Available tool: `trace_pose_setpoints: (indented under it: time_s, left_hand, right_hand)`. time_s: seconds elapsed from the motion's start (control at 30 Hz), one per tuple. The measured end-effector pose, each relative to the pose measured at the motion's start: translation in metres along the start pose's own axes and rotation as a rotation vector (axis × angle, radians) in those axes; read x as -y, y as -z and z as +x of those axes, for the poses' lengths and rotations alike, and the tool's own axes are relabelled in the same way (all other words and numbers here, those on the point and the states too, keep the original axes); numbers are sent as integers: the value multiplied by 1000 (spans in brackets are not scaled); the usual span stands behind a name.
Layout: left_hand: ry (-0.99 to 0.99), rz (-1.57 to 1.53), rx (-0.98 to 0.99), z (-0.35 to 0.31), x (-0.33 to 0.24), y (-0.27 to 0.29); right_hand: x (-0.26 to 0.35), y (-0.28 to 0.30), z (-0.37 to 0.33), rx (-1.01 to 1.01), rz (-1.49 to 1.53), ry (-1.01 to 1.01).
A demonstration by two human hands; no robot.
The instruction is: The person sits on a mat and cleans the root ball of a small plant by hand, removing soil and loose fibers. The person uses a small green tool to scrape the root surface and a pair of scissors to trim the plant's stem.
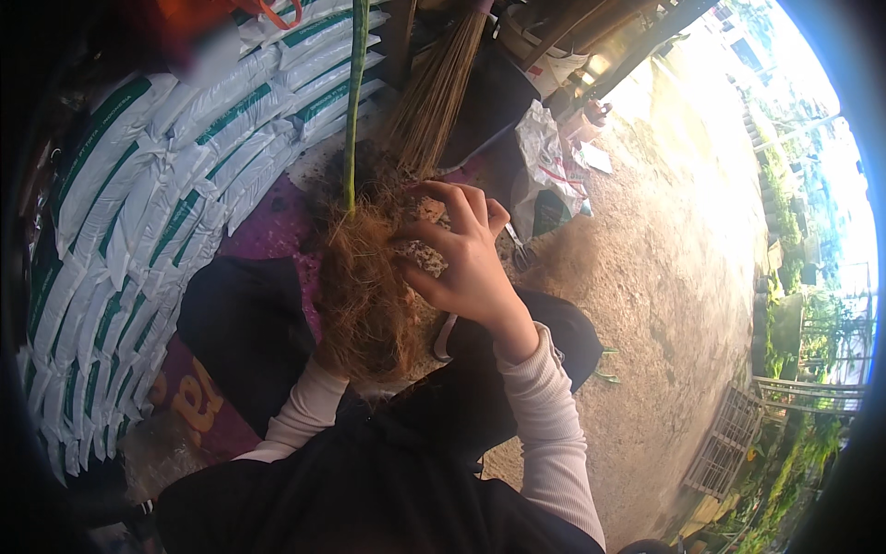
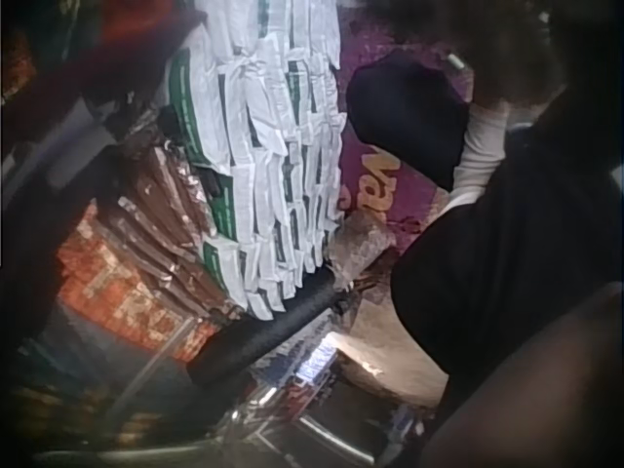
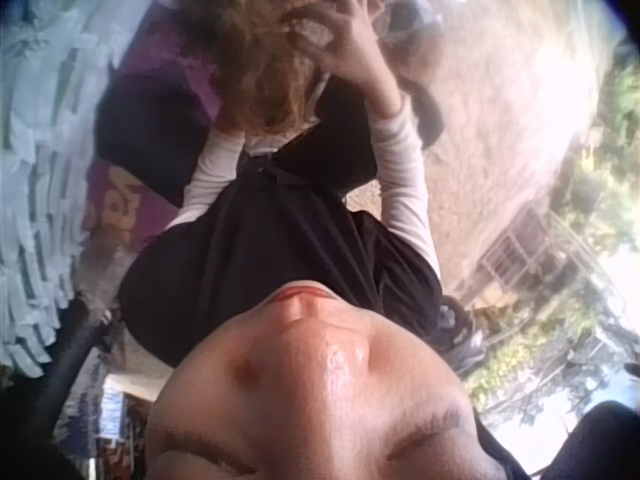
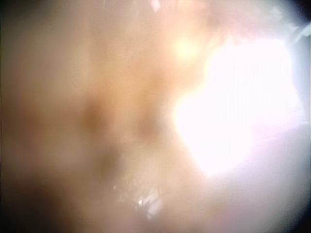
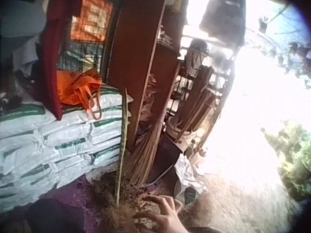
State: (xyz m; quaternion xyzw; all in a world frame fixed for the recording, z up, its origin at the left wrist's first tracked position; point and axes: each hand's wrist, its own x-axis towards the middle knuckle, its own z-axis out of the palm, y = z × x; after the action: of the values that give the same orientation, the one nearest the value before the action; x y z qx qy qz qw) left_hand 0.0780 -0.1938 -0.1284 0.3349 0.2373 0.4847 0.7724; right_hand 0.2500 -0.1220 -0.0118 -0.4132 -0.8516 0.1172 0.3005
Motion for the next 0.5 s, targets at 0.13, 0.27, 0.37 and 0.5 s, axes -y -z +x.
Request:
trace_pose_setpoints:
  time_s: [0.13, 0.27, 0.37, 0.5]
  left_hand:
    - [-6, -175, 72, 6, 2, 4]
    - [21, -956, 235, 8, 22, 25]
    - [-4, -862, 323, 17, 25, 30]
    - [59, -235, -31, 8, 14, 18]
  right_hand:
    - [-3, -8, -3, 3, -1, -32]
    - [-4, -2, -1, 3, 138, -62]
    - [-12, 2, -2, -5, 300, -57]
    - [-19, 6, -3, 63, 459, -72]
